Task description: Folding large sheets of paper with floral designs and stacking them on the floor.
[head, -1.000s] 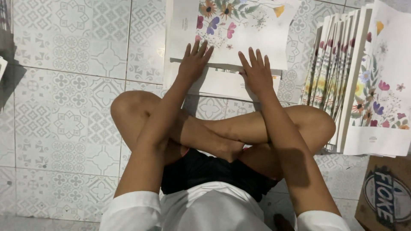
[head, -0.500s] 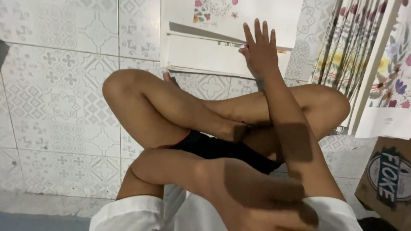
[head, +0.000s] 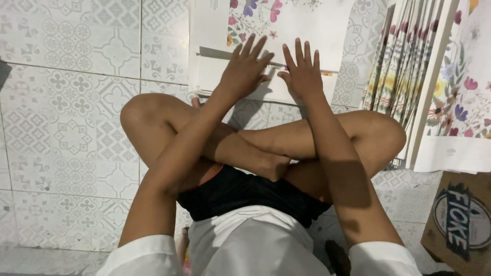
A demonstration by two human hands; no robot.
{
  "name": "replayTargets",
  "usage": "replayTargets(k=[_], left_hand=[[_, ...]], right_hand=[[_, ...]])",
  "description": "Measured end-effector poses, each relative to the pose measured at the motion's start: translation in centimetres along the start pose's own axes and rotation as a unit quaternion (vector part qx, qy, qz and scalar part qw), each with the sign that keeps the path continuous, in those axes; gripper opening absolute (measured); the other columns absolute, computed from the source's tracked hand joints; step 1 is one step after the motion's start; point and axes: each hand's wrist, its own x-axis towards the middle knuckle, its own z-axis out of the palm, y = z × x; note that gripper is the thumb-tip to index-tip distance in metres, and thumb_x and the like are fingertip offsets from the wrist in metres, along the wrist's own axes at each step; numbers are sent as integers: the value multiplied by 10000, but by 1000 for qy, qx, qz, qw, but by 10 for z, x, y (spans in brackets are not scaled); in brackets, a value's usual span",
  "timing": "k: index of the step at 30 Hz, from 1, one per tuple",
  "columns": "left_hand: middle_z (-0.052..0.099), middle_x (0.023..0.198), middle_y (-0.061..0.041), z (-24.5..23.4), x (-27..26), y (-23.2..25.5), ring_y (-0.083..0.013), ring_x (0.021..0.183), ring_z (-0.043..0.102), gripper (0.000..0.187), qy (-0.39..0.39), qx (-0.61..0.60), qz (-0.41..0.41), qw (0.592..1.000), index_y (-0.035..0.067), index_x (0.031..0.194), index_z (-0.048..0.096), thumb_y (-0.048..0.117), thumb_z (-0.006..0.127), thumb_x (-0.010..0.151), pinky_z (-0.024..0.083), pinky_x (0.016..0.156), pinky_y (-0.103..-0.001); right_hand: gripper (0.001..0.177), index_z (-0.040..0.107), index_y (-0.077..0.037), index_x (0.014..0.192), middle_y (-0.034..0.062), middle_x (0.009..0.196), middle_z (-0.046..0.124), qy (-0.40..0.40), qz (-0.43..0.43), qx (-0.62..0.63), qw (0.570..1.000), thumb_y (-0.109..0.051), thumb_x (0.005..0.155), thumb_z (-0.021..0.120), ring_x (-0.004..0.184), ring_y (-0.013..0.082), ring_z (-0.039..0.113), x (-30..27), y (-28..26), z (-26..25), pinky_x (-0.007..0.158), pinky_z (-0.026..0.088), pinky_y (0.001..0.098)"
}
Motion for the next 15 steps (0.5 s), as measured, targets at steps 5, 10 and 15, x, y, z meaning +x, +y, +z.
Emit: replayTargets(k=[5,10,15], left_hand=[[188,1687,-131,57,-4,-57,-365,1537,95,727,-36,43,-57,997,180,1592,397,538,592,989,140,1197,-650],[128,1711,-38,67,-11,-63,-276,1558,65,650,-54,45,-86,994,229,1629,320,514,450,1060,93,1214,-647],[84,1717,-53,73,-7,-57,-290,1559,5,687,-68,61,-106,990,204,1644,283,545,423,1064,52,1209,-668]], right_hand=[[753,169,-173,1666,166,1716,44,-24,11,15,1000,-490,1051,464,1566,380,-5,0,-2,-2,1236,31,606],[797,128,-167,1674,173,1713,-16,-41,9,2,999,-580,1051,404,1562,409,-39,4,6,13,1233,36,636],[768,102,-200,1676,147,1717,-43,-69,24,10,997,-579,1055,348,1560,378,-85,6,5,7,1236,4,626]])
